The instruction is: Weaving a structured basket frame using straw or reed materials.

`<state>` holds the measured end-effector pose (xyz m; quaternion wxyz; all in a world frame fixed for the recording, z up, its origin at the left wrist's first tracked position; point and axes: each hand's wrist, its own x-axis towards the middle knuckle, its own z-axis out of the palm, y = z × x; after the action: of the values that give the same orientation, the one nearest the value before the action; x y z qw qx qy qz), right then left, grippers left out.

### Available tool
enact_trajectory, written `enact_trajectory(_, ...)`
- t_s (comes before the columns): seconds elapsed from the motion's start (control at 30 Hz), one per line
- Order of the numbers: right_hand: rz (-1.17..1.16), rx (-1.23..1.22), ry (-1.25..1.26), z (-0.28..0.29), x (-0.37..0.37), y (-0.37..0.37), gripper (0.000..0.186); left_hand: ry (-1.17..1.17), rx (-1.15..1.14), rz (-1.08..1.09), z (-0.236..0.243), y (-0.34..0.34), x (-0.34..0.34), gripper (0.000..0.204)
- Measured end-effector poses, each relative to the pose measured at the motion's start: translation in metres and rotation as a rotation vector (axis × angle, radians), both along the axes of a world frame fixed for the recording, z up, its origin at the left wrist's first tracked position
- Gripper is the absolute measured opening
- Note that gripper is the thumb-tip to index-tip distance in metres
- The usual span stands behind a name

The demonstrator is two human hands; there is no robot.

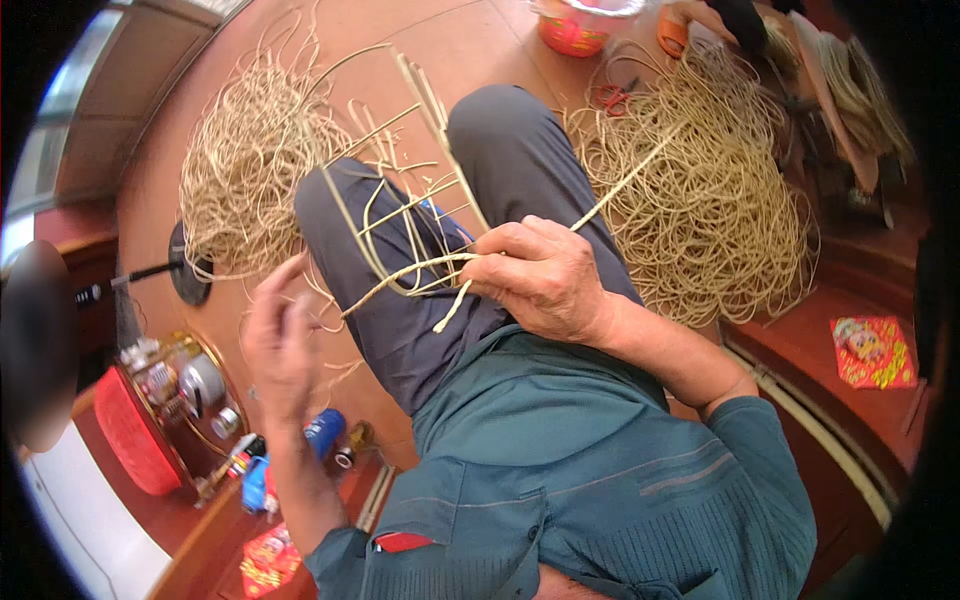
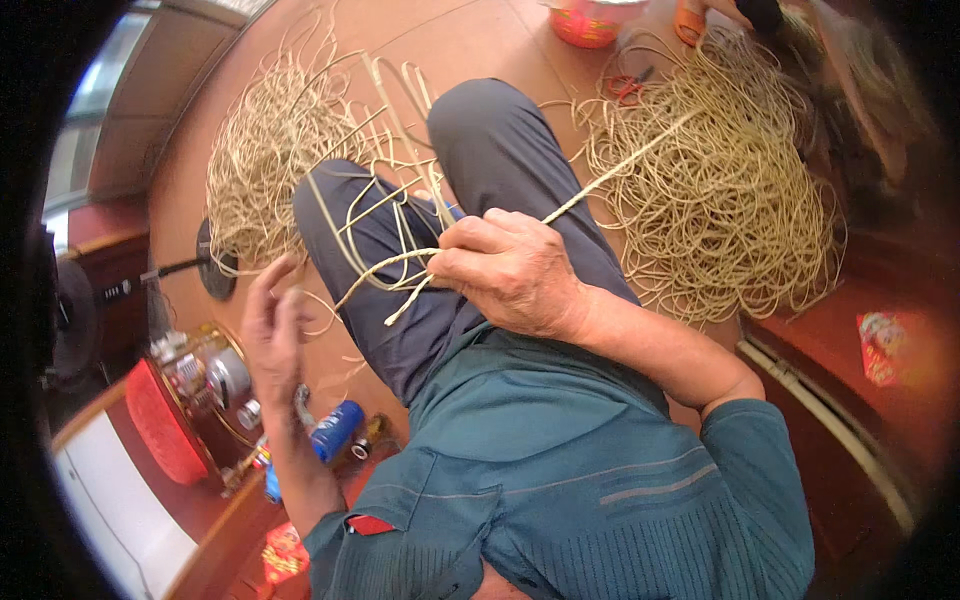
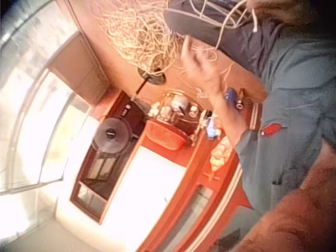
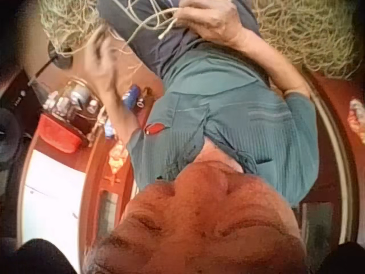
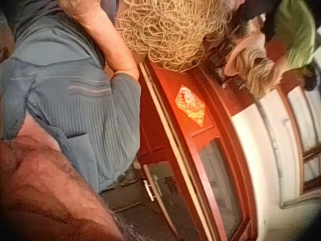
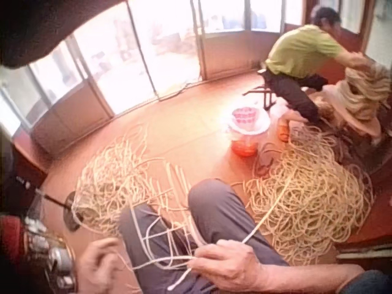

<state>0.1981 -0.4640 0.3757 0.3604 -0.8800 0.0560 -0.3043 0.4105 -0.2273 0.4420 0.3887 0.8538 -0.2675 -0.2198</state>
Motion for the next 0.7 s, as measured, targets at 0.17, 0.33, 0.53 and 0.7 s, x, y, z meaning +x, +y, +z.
enact_trajectory(0.17,-0.006,-0.037,0.001,0.0,0.006,0.006,0.012,-0.098,-0.169,-0.388,-0.002,-0.07,-0.064,0.028)
enact_trajectory(0.33,0.063,-0.112,0.055,-0.006,0.0,0.008,0.007,-0.148,-0.099,-0.37,-0.002,-0.066,-0.057,0.004)
enact_trajectory(0.53,0.012,-0.127,-0.041,-0.015,-0.002,0.003,0.013,-0.304,-0.087,0.092,-0.002,0.041,0.066,0.016)
enact_trajectory(0.7,0.003,-0.136,-0.057,-0.019,-0.005,0.004,0.012,-0.515,0.01,0.595,0.014,0.2,0.212,0.04)
